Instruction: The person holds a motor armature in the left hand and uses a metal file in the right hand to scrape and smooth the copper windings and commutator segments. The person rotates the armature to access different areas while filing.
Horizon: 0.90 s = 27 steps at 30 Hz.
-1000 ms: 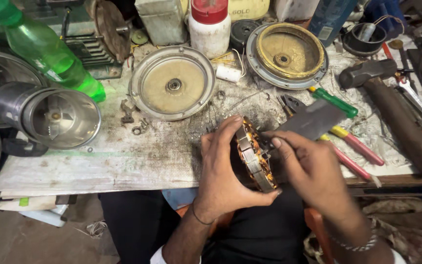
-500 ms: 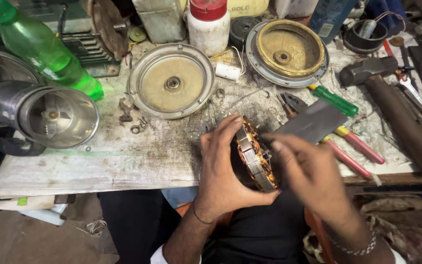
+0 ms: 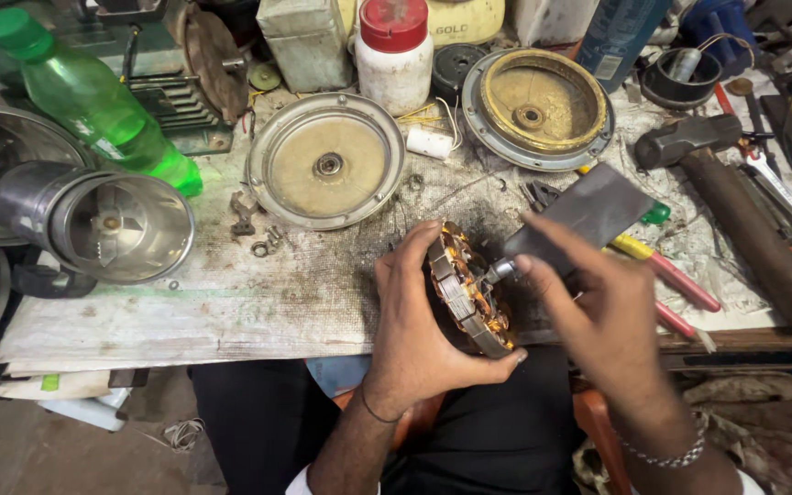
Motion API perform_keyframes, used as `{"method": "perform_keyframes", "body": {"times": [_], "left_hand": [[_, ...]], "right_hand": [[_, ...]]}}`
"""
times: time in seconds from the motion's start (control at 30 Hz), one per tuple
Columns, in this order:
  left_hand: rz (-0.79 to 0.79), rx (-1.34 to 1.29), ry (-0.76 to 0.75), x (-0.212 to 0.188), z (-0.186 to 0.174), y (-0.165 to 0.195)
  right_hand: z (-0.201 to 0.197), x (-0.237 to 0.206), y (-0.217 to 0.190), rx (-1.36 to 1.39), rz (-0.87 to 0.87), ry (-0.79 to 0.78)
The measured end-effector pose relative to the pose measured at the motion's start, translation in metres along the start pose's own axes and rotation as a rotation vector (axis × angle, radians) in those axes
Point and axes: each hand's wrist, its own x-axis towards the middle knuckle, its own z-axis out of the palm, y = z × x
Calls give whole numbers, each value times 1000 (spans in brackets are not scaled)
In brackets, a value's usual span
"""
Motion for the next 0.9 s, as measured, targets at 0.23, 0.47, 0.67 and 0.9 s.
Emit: {"method": "perform_keyframes", "body": {"times": [0.23, 0.47, 0.67, 0.9], "left_hand": [[-13, 9, -16, 0, 1, 0], [-65, 0, -29, 1, 1, 0], [-63, -1, -9, 0, 0, 1], [-85, -7, -31, 1, 0, 1]], "right_hand": [[1, -3, 4, 99, 145, 14], [6, -3, 2, 160, 28, -130], [5, -4, 12, 124, 46, -80], [3, -2, 15, 181, 28, 167]]}}
